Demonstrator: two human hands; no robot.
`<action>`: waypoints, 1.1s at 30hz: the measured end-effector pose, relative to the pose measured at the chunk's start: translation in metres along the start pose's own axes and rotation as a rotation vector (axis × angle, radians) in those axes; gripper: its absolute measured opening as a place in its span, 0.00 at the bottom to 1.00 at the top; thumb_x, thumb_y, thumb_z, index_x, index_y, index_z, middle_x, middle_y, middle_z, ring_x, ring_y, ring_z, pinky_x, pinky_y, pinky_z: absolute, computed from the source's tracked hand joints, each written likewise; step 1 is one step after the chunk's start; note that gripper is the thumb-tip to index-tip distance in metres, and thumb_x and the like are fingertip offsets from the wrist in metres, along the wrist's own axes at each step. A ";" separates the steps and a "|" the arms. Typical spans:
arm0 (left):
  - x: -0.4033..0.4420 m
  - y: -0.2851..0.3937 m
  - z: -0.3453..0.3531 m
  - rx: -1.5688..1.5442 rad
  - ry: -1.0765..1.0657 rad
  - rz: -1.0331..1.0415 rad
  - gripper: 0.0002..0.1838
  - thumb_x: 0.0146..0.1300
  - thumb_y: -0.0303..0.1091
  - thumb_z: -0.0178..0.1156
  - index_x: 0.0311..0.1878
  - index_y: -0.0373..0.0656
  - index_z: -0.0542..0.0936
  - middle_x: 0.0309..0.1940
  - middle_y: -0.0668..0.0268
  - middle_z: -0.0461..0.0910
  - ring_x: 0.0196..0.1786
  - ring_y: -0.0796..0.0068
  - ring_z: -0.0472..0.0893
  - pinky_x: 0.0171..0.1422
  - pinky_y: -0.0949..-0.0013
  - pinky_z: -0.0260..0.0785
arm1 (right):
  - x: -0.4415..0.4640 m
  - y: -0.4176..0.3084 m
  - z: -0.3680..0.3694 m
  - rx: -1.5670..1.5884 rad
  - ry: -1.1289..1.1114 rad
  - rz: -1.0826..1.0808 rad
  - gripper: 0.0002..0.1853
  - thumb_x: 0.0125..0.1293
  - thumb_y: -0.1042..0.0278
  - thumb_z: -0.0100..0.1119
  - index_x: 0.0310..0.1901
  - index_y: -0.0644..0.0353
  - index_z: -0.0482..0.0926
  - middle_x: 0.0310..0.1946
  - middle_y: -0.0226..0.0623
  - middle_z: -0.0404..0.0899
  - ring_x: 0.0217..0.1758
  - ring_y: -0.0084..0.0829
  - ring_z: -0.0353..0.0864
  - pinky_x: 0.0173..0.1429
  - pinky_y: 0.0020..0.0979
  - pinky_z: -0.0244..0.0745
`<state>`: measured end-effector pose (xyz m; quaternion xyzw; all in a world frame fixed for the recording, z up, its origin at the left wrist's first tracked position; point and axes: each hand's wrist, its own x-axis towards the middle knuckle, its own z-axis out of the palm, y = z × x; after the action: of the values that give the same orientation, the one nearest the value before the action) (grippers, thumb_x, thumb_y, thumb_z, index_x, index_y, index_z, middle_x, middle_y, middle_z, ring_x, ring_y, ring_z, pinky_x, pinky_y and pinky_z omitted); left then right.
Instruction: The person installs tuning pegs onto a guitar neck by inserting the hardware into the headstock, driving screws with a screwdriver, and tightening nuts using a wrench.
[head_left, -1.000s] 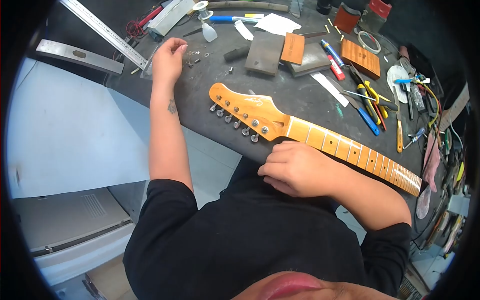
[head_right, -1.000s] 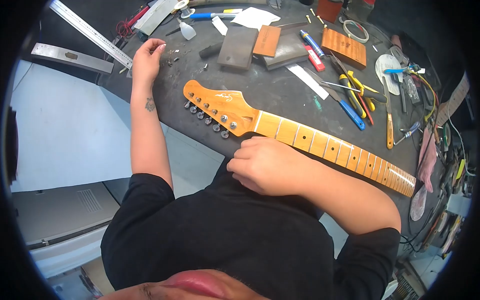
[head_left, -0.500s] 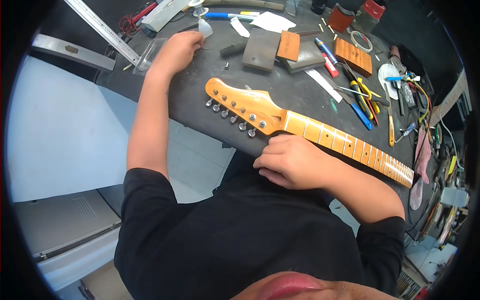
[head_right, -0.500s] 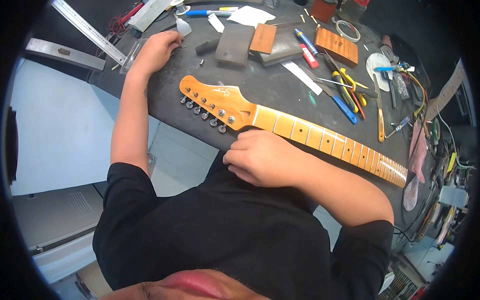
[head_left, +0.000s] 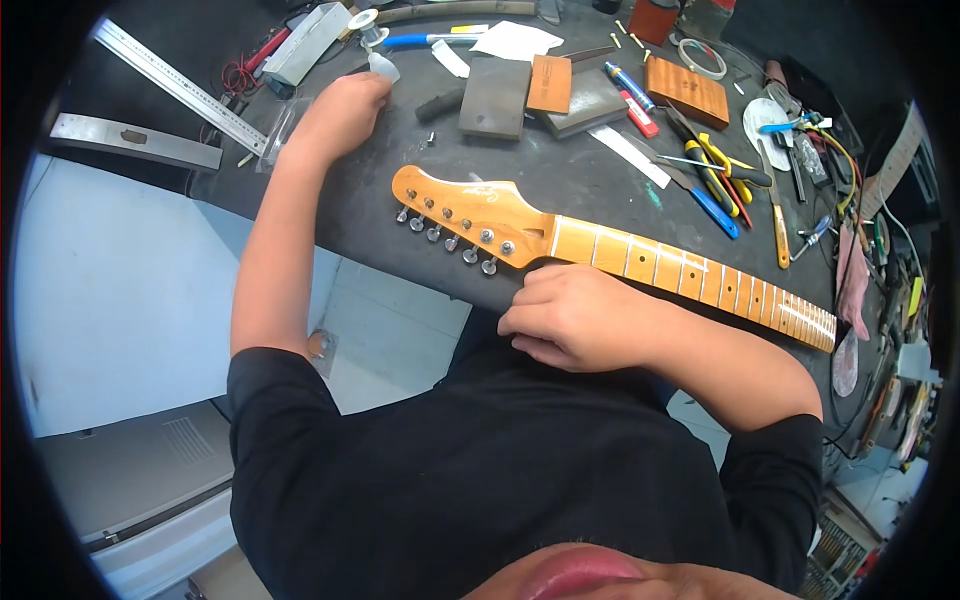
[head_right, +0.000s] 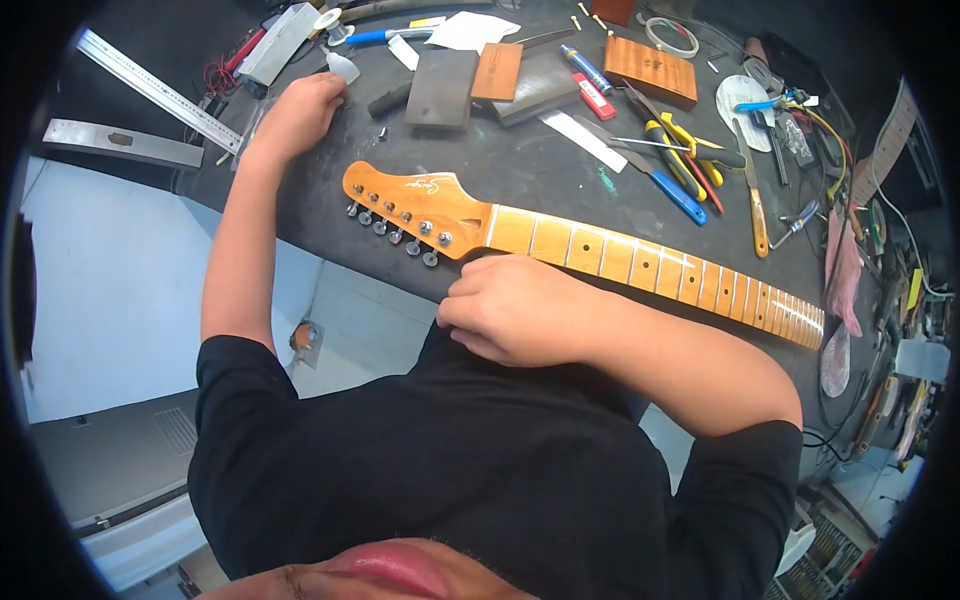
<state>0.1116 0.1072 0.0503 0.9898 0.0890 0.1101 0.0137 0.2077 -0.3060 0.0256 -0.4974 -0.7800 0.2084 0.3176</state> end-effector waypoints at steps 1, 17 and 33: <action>-0.002 0.002 -0.005 -0.036 0.011 -0.017 0.06 0.76 0.23 0.64 0.52 0.34 0.86 0.52 0.51 0.91 0.54 0.46 0.90 0.62 0.50 0.83 | 0.000 0.000 -0.001 0.007 -0.011 0.013 0.09 0.68 0.69 0.76 0.46 0.61 0.89 0.40 0.40 0.89 0.49 0.46 0.88 0.58 0.47 0.86; -0.068 0.208 0.008 -2.132 0.026 0.041 0.08 0.83 0.22 0.66 0.59 0.31 0.87 0.63 0.48 0.88 0.64 0.63 0.90 0.74 0.58 0.84 | 0.009 -0.013 -0.028 0.271 0.833 0.298 0.10 0.73 0.73 0.78 0.50 0.65 0.86 0.43 0.40 0.90 0.42 0.32 0.93 0.49 0.34 0.88; -0.081 0.224 0.015 -1.997 0.123 -0.097 0.08 0.81 0.22 0.70 0.58 0.33 0.90 0.60 0.55 0.90 0.58 0.72 0.89 0.62 0.69 0.81 | 0.005 -0.010 -0.032 0.710 0.750 0.546 0.10 0.75 0.67 0.80 0.47 0.66 0.92 0.39 0.32 0.93 0.44 0.19 0.90 0.49 0.27 0.86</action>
<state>0.0761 -0.1273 0.0292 0.5127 -0.0035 0.1849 0.8384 0.2218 -0.3057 0.0560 -0.5832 -0.3402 0.3408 0.6542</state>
